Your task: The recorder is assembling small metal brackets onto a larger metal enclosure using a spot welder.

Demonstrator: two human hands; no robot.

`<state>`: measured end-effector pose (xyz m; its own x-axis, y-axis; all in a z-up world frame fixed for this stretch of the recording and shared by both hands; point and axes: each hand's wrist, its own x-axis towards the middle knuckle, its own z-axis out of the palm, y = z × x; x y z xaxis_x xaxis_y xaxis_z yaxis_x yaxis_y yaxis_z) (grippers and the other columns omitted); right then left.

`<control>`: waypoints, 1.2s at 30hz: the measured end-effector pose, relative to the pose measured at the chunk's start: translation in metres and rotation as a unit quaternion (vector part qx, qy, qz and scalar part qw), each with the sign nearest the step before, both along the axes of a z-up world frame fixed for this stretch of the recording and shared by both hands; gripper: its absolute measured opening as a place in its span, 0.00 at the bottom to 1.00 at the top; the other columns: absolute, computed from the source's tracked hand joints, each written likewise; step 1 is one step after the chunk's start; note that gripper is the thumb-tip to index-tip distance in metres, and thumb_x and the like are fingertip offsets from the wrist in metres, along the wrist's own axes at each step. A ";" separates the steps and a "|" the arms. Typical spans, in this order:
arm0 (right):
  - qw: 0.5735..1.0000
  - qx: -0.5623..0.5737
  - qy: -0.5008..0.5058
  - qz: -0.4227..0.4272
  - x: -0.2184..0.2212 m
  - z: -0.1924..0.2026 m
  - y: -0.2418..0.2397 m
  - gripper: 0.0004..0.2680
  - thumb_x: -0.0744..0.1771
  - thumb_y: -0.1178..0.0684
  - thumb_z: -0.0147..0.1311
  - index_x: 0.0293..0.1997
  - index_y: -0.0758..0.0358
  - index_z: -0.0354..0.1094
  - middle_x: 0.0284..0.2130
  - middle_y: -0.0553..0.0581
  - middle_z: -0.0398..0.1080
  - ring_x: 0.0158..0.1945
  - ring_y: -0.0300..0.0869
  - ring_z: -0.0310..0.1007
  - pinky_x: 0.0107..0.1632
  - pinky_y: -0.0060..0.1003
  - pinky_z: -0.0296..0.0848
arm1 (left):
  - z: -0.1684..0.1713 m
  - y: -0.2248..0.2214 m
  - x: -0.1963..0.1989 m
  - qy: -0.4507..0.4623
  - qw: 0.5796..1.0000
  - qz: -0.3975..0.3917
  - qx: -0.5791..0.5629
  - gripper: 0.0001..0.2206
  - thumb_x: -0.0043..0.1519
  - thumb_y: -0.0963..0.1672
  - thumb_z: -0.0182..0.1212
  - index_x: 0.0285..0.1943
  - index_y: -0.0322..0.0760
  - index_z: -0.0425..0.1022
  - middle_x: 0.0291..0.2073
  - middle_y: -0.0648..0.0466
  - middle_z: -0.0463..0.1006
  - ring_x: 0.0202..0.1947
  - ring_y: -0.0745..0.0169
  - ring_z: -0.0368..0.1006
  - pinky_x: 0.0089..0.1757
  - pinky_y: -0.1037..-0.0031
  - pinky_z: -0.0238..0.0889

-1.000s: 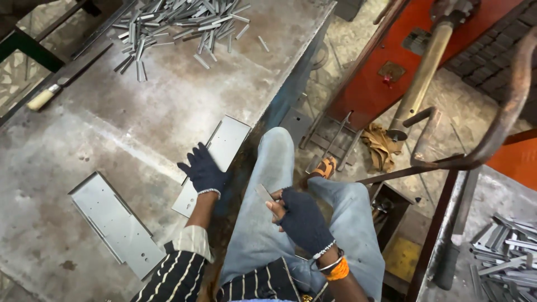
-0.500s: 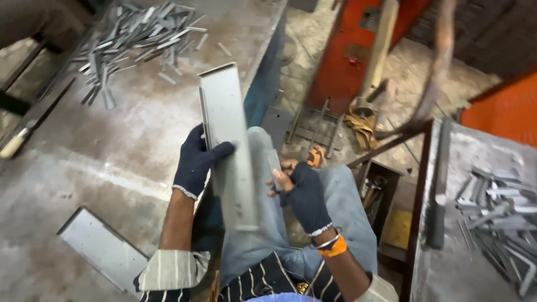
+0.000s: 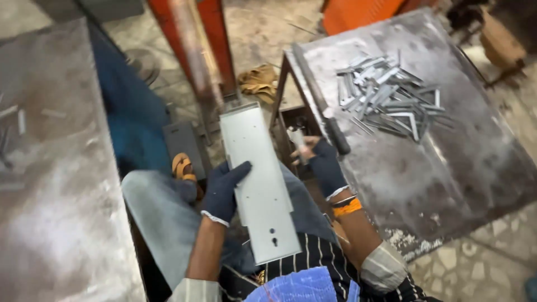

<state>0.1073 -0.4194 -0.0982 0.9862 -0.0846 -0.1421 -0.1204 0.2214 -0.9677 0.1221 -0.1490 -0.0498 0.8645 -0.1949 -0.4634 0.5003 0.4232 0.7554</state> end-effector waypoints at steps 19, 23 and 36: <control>0.638 -0.722 0.126 -0.235 0.032 -0.067 -0.180 0.08 0.59 0.47 0.65 0.34 0.57 0.74 0.31 0.63 0.76 0.38 0.59 0.77 0.39 0.56 0.73 | -0.004 -0.056 -0.007 0.016 0.997 0.067 -0.032 0.20 0.62 0.43 0.63 0.62 0.26 0.72 0.49 0.47 0.81 0.45 0.57 0.78 0.46 0.68 0.71; 0.760 -0.612 -0.033 -0.215 0.018 0.018 -0.107 0.13 0.61 0.44 0.69 0.31 0.62 0.71 0.27 0.64 0.73 0.34 0.58 0.75 0.37 0.52 0.71 | -0.008 -0.048 -0.008 0.002 0.992 0.114 -0.053 0.19 0.63 0.44 0.62 0.60 0.25 0.74 0.47 0.46 0.81 0.44 0.57 0.79 0.44 0.69 0.72; 0.863 -0.483 -0.142 -0.041 -0.037 0.146 0.076 0.08 0.62 0.54 0.60 0.41 0.63 0.74 0.32 0.64 0.75 0.36 0.58 0.77 0.39 0.48 0.74 | 0.014 -0.052 -0.026 -0.156 0.986 0.032 0.041 0.17 0.63 0.43 0.63 0.59 0.28 0.75 0.47 0.50 0.81 0.45 0.65 0.77 0.46 0.74 0.70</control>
